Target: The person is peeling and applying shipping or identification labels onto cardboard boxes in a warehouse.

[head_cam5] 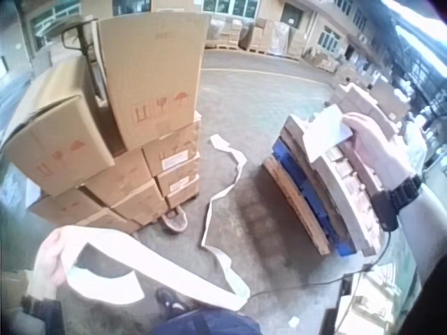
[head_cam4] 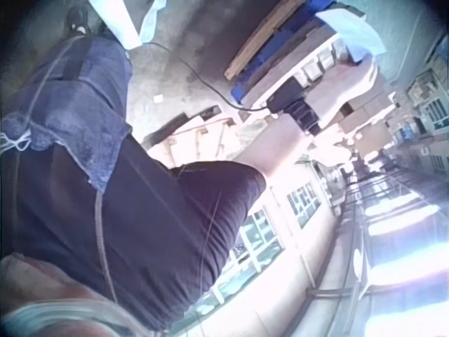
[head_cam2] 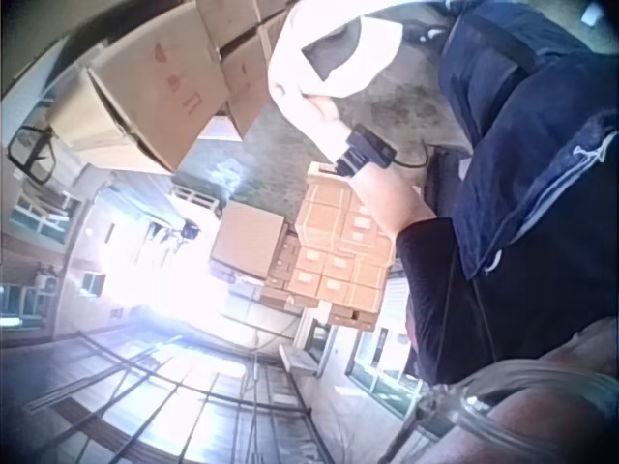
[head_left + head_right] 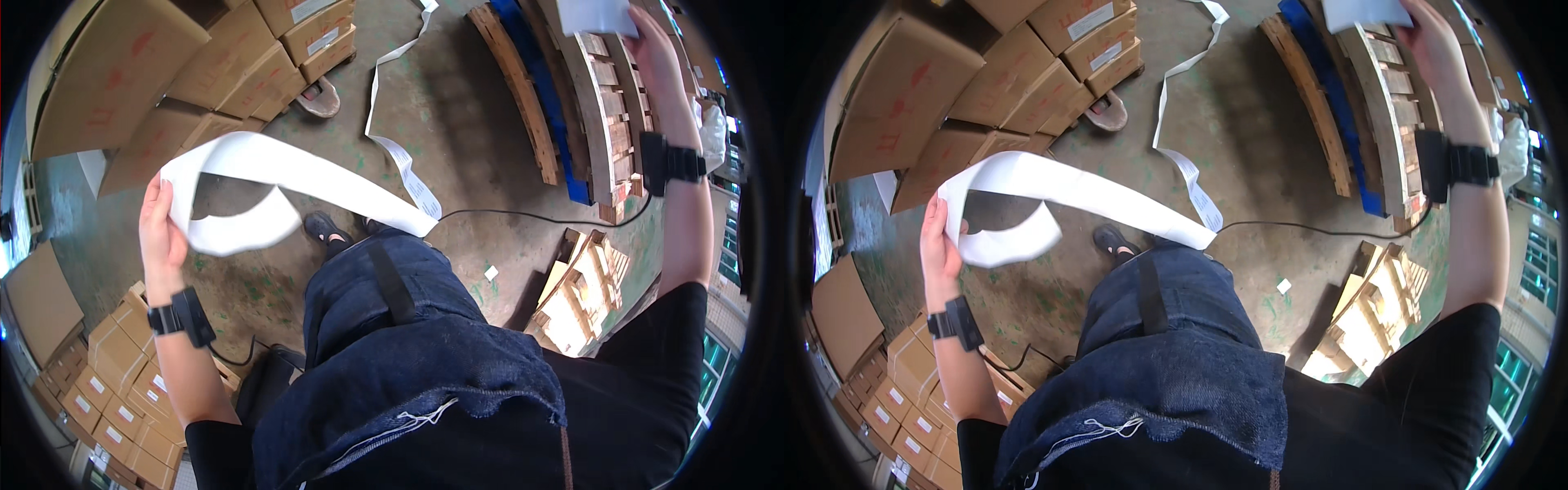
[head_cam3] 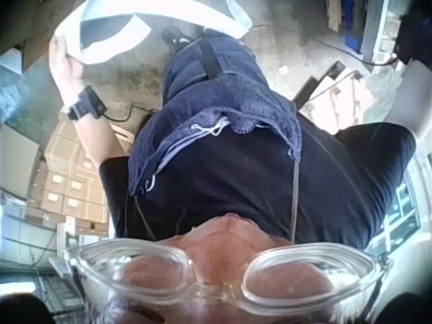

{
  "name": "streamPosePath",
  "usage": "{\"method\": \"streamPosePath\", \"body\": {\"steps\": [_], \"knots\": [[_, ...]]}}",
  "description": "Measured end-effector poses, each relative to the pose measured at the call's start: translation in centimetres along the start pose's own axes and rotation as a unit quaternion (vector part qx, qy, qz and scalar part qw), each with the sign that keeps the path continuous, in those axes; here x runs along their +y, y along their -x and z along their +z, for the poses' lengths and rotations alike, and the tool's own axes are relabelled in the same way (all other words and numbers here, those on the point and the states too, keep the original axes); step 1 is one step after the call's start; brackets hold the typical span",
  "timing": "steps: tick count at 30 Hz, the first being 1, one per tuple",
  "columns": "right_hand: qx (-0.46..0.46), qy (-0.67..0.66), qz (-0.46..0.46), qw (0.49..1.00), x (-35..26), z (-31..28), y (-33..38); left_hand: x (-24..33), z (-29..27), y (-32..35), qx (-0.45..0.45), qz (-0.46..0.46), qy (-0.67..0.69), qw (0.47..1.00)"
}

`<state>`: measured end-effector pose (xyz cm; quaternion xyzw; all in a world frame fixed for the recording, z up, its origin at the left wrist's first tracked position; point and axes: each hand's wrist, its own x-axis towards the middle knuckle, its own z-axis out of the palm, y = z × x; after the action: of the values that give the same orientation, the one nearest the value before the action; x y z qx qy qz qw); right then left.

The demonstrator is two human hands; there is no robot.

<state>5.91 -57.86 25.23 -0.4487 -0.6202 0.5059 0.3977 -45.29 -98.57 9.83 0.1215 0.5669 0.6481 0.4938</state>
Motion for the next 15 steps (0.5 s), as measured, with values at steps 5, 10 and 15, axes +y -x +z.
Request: {"method": "streamPosePath", "body": {"steps": [5, 10, 15], "knots": [[-0.035, 0.139, -0.106, 0.984, -6.6, 15.6, 0.4, 8.0, 11.2, 6.2, -0.240, 0.146, -0.428, 0.859], [-0.173, 0.314, -0.392, 0.847, -7.3, 29.5, 7.6, 7.2, 15.9, 8.3, -0.125, 0.171, -0.287, 0.934], [-0.271, 0.224, -0.521, 0.778, -4.0, 36.0, 11.5, 6.6, 14.6, 8.8, -0.057, 0.113, -0.042, 0.991]]}}
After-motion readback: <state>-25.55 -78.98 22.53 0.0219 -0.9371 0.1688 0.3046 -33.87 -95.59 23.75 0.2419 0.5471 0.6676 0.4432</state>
